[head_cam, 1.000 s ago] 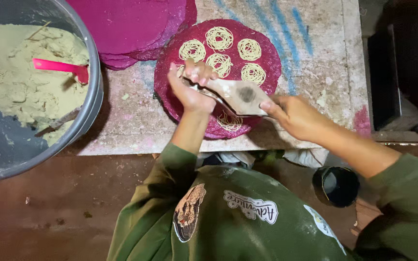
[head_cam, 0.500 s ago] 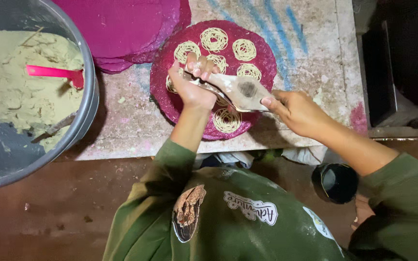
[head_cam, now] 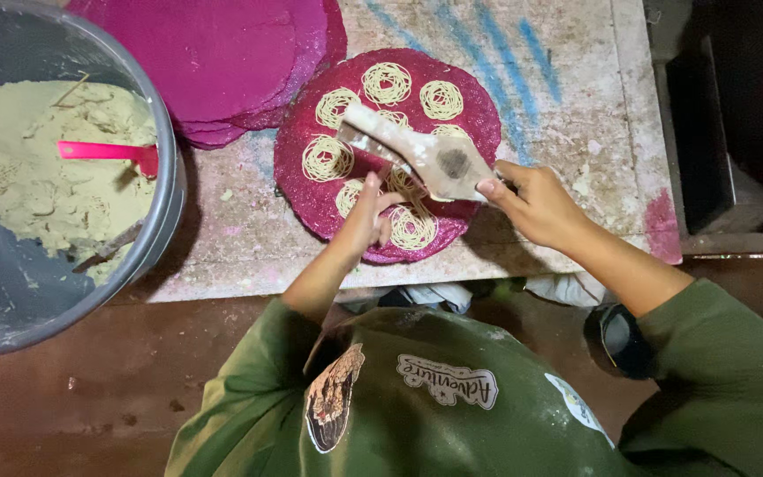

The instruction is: The person uses a metal dough press to extrude dough into spiral shapes onto a pink mat. They repeatedly load dough into the press, squeeze the handle to form spirals, and arrange them on the mat. The person also moves a completed mat aside and places a fresh one in its place.

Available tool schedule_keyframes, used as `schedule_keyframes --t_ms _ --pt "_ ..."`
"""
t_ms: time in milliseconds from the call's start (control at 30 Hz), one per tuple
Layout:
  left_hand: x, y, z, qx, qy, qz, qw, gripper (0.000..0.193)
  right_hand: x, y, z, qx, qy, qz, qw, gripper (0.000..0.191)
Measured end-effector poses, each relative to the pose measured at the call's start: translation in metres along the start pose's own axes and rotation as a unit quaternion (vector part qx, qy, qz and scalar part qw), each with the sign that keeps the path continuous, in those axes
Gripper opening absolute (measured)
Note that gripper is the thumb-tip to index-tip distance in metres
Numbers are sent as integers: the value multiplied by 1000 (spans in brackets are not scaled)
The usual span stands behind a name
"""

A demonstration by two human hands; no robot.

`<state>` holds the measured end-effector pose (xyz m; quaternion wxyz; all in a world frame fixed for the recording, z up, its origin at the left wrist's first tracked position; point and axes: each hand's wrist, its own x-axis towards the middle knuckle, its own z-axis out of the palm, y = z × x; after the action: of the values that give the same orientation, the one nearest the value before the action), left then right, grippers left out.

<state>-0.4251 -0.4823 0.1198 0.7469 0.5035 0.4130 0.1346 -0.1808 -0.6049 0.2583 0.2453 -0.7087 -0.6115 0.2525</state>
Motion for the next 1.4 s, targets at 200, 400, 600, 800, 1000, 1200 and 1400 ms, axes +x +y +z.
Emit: schedule_keyframes --t_ms 200,400,600,800,1000,1200,1400 --pt "-70 10 0 316 92 275 903 64 -10 42 9 79 22 56 995 51" --pt "-77 24 -2 482 166 308 803 51 -51 108 32 221 212 67 950 49" --pt "-55 23 -7 503 163 306 792 49 -96 165 74 90 385 149 906 50" --pt "-46 3 -91 437 373 244 781 51 -109 170 88 -211 327 277 879 48" --pt "-23 -30 -147 171 315 164 919 45 -89 150 82 -439 364 181 801 44" --pt "0 -23 -142 222 295 186 911 39 -3 138 99 167 244 127 947 31" --pt "-1 -5 -137 297 318 192 880 33 62 114 104 217 308 99 921 30"
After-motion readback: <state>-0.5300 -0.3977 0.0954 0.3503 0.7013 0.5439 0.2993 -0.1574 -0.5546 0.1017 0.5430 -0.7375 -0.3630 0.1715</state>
